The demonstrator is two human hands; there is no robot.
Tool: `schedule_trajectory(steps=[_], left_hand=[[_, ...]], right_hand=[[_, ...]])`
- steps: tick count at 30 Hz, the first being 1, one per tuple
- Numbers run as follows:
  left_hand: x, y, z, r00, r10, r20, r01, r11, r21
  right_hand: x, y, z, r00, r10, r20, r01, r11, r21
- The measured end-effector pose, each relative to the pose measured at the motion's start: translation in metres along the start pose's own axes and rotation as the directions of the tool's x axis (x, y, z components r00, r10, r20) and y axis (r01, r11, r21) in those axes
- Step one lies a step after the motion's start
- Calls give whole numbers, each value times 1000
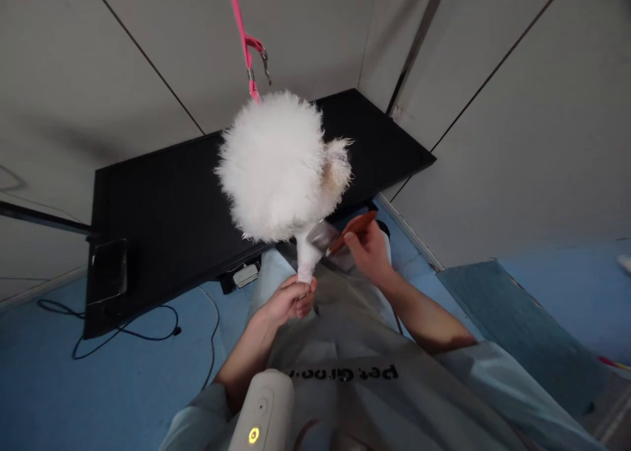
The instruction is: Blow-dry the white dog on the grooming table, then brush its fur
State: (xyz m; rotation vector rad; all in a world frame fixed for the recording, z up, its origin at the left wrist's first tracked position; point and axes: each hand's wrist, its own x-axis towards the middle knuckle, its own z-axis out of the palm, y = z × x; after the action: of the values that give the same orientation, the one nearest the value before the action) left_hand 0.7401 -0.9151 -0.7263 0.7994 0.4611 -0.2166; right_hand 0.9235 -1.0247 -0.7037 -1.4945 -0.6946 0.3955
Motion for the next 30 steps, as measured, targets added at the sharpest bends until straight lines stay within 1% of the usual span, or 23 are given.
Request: schedule_trajectory(steps=[2,3,5,6,7,9,10,11,13,14,15,17,18,19,20,21,23,24,25,26,27,28,30], left_hand=[[0,2,-7,995,-41,95,43,999,-23],[1,3,-10,989,-50,137,54,998,-26],[3,2,-13,982,-51,180,53,999,-10],[4,2,-14,984,-49,174,48,999,12],[5,2,-15,987,-48,153,41,998,49],[6,3,-17,993,-45,109,28,989,148],[6,4,-18,995,-43,95,23,980,200],[7,6,-20,995,-39,93,15,969,248],[10,12,-23,994,-23,106,-14,942,335],[13,16,-23,994,-10,110,-34,923,383],[16,20,-22,994,6,111,-55,894,445],[23,30,-13,994,36,104,-93,780,619],[26,36,-7,994,56,93,-106,683,723],[29,43,1,994,79,80,-110,551,827],[30,50,10,993,98,66,-99,389,916],[30,57,19,993,108,54,-76,212,974],[29,71,33,994,108,22,-10,-114,993],[28,78,39,992,127,-4,34,-237,971],[29,85,42,983,179,-28,85,-320,944],[32,90,44,966,255,-32,125,-359,925],[37,96,45,941,338,-8,136,-356,925],[43,100,45,914,403,40,98,-316,944],[56,108,45,879,445,172,-117,-148,982]], right_hand=[[-2,3,2,994,26,108,-33,997,67],[-3,4,3,996,36,78,-42,996,81],[-5,7,5,994,46,-96,-38,996,85],[-5,8,6,989,49,-139,-36,995,92],[-5,10,6,991,55,-119,-42,993,111],[-1,15,6,996,84,7,-84,983,166],[2,19,5,994,110,26,-112,976,184],[5,23,3,990,142,-19,-136,973,188],[12,31,-3,956,220,-194,-193,970,148],[13,34,-6,942,255,-220,-236,966,107],[12,36,-7,944,284,-169,-279,959,53],[3,38,-5,939,326,112,-319,945,-74],[-3,37,-2,905,335,263,-313,942,-121],[-9,37,1,867,337,366,-303,941,-148],[-14,35,5,848,341,407,-302,940,-157],[-16,34,8,851,348,394,-312,937,-155],[-16,31,12,881,367,298,-341,930,-136],[-13,28,12,895,368,253,-345,929,-131],[-10,25,12,905,359,226,-337,932,-130],[-7,21,11,915,341,216,-318,939,-133],[-6,17,11,923,315,219,-291,947,-137],[-6,13,11,932,286,223,-260,955,-140],[-14,7,12,947,240,212,-216,967,-133]])
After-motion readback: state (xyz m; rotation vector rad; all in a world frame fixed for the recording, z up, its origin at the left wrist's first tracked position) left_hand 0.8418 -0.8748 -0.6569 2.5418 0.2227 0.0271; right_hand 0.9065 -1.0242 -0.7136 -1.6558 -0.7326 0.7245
